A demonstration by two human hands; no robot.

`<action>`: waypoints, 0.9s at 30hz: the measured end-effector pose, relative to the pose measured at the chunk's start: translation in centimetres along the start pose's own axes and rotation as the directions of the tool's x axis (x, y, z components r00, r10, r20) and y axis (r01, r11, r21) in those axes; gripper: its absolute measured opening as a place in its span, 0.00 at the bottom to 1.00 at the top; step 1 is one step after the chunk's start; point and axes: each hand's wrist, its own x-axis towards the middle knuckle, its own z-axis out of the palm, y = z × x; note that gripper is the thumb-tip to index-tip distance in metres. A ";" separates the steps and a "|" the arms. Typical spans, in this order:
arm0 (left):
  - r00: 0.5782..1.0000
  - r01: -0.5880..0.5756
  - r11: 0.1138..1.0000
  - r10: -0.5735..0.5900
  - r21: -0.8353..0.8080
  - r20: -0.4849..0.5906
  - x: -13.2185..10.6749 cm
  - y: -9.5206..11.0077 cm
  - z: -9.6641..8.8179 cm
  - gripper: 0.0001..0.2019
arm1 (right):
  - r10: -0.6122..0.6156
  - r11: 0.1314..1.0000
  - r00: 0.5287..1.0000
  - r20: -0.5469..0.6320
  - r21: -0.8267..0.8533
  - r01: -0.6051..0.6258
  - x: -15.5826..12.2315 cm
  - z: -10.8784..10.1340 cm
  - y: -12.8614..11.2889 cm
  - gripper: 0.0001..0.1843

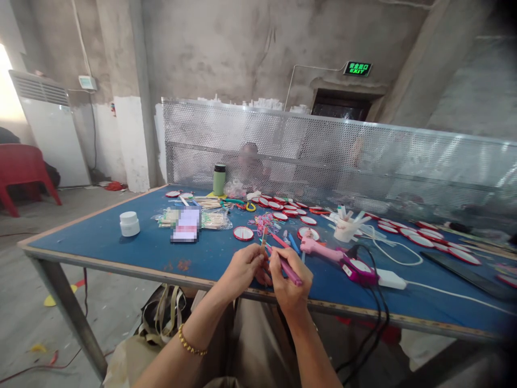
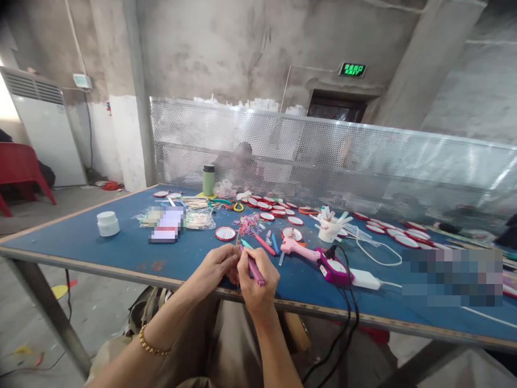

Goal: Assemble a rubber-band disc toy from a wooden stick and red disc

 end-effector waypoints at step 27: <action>1.000 0.009 1.000 -0.009 -0.005 -0.001 0.1 -0.1 0.0 0.13 | 0.006 0.999 1.000 -0.001 0.037 -0.006 0.0 0.1 0.2 0.05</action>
